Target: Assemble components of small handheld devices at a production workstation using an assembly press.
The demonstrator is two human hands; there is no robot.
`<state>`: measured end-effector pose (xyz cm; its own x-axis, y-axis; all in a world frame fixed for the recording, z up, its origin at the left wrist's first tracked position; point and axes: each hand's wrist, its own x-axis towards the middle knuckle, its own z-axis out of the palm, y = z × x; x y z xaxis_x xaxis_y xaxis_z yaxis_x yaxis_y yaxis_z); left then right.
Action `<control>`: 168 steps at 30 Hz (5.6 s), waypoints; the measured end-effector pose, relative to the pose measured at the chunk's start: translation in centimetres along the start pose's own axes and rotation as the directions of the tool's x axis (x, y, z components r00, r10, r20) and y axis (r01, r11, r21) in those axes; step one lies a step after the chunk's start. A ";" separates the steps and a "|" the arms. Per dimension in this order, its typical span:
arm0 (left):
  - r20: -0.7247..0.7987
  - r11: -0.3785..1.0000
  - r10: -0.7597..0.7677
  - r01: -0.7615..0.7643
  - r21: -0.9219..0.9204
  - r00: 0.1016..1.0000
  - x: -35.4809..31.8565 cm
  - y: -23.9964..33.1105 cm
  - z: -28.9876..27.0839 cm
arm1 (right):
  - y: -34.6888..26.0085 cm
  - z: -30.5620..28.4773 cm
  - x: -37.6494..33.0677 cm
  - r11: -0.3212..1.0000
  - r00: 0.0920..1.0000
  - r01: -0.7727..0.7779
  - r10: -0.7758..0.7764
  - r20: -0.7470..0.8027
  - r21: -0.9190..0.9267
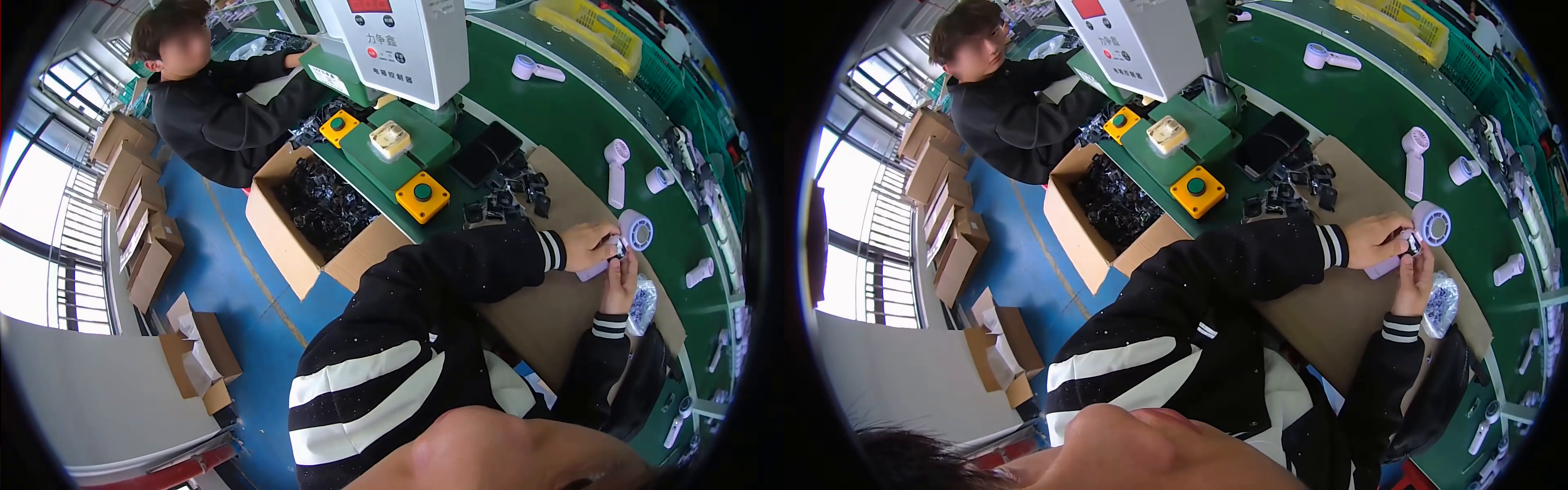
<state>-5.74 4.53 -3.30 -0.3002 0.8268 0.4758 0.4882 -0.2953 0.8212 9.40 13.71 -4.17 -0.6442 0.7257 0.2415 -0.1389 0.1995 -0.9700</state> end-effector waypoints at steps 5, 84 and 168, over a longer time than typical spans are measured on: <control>0.001 0.993 0.120 -0.120 -0.003 0.993 -0.1 0.7 -0.7 | -1.2 0.0 -0.4 0.983 0.997 0.073 -0.072 0.015 -0.168; -0.225 0.660 -0.580 0.614 0.433 0.783 20.9 -12.1 2.5 | 5.5 -22.1 26.1 0.352 0.952 -0.296 0.040 -0.302 -0.888; -0.103 0.946 -0.235 0.203 -0.253 0.966 -3.8 0.3 -0.3 | -0.8 1.2 0.4 0.897 0.979 0.175 -0.114 0.171 -0.406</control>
<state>-4.74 1.17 -4.79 -0.4892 0.8193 0.2991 0.1931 -0.2327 0.9532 8.40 13.04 -3.33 -0.7434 0.5748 0.3421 0.0678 0.5735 -0.8164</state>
